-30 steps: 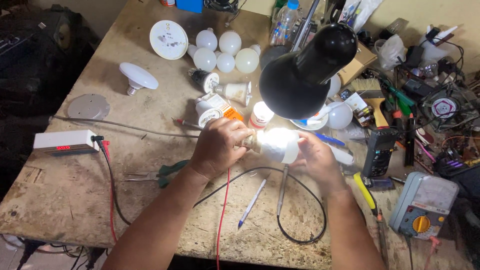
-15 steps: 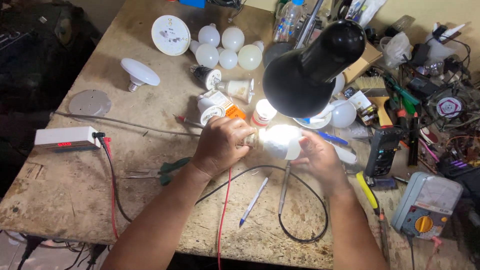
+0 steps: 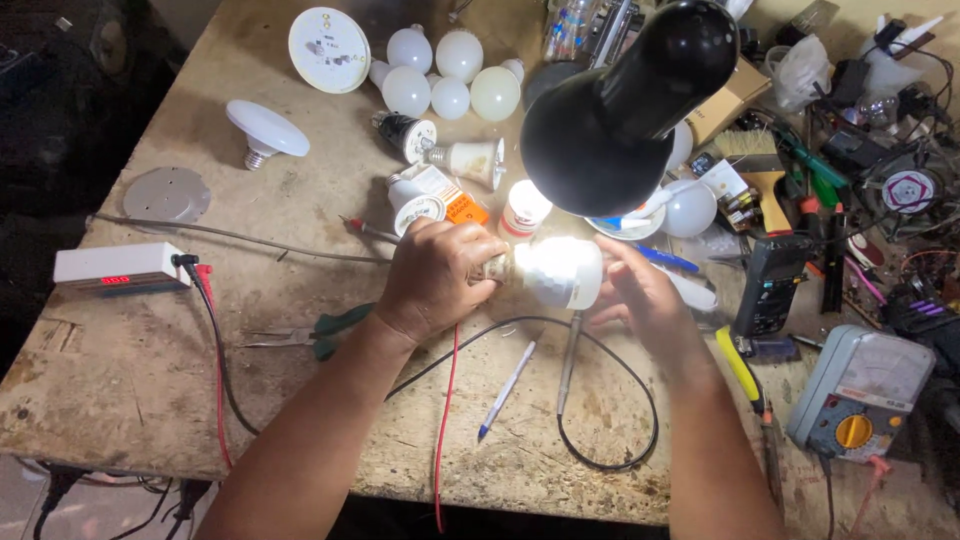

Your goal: Repairing and testing LED light bulbs by applying adhesive and checking electrical connections at a workbench.

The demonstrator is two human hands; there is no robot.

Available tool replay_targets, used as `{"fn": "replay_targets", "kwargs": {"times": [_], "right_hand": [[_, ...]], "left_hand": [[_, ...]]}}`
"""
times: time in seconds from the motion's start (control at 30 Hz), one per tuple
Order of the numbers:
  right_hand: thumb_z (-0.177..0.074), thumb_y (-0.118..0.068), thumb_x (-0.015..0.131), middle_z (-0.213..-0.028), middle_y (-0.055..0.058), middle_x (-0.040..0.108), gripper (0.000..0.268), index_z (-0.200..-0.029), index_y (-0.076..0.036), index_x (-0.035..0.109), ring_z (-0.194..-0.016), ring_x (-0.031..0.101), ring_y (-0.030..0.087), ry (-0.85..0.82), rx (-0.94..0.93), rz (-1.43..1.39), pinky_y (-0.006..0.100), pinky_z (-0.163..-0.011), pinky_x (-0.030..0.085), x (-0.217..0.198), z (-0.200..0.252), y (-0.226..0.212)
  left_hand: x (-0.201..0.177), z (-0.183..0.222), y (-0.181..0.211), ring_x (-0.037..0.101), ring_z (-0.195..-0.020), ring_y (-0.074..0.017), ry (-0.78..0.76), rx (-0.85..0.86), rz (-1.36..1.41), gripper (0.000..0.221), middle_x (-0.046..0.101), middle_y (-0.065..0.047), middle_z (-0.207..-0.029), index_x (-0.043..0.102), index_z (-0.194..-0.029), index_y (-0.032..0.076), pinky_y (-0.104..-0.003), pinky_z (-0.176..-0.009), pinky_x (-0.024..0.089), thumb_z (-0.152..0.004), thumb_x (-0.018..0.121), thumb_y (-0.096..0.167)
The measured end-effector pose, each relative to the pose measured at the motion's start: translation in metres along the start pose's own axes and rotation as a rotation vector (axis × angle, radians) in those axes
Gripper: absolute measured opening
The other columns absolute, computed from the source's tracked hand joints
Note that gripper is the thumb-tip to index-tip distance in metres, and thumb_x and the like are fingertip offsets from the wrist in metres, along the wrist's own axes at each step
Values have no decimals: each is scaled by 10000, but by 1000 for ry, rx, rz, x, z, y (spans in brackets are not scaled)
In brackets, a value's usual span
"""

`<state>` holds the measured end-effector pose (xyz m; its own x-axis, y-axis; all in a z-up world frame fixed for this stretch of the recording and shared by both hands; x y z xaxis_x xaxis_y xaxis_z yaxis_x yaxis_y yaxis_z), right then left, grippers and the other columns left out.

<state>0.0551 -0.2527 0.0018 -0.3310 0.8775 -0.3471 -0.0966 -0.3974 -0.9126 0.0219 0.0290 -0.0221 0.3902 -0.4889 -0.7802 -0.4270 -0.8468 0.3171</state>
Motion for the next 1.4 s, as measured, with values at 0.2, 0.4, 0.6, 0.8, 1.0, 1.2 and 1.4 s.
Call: {"fn": "replay_targets", "kwargs": {"times": [0.2,0.4,0.6,0.8,1.0,1.2,1.4], "right_hand": [[-795,-31,773,-1372,170,536,858,-1552,-92,375,-1087,671,255,-223,-123,-132,412,-767,661,8,10,-23],[-787,-28,741,-1422,165,522,885,-1575,-114,347,-1084,662,262,-222,-116,-129,449,-749,653,10,9,-25],[-777,-23,703,-1483,160,505,919,-1602,-140,313,-1081,652,270,-207,-111,-130,493,-728,645,-7,-5,15],[-873,-172,627,-1243,60,616,473,-1336,-253,581,-797,688,146,552,-898,1699,276,-507,569,-69,-56,178],[-779,116,644,-1259,164,573,889,-1589,-183,433,-1059,657,246,315,-446,1571,272,-930,604,-28,-16,62],[-778,137,706,-1105,148,672,679,-1426,5,550,-866,568,187,162,-142,-193,422,-677,530,-13,-19,61],[-787,59,732,-1198,137,620,742,-1478,-76,498,-1000,550,191,171,-193,38,395,-784,508,-13,-7,48]], "left_hand": [[-5,-1,3,720,-860,-239,4,-12,12,390,727,57,-990,779,-1035,272,-416,-840,526,-650,848,277],[-15,-2,7,718,-825,-227,15,-19,-5,361,719,65,-949,778,-1023,268,-399,-817,530,-669,840,301],[-5,1,3,712,-792,-220,52,2,-9,336,705,81,-909,768,-991,285,-405,-799,524,-663,841,299],[-16,-1,12,682,-778,-203,123,57,-64,288,675,82,-868,764,-933,265,-384,-776,512,-652,823,258],[-17,-1,11,679,-794,-201,139,56,-60,305,676,68,-888,771,-959,257,-386,-774,503,-658,815,273],[-15,-1,10,686,-795,-200,134,61,-32,314,682,66,-873,780,-966,251,-389,-783,509,-657,835,258],[-13,-1,10,683,-808,-204,123,81,-44,297,679,63,-875,765,-947,242,-389,-793,508,-657,827,259]]}}
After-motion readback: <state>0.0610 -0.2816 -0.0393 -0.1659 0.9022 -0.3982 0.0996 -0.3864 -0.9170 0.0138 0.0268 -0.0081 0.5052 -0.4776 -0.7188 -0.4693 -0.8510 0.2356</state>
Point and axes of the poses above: each hand's wrist, its own z-axis away from the middle knuckle, its own x-axis out of the palm, y = z × x, the point moved 1 cm from there along -z, towards the middle knuckle
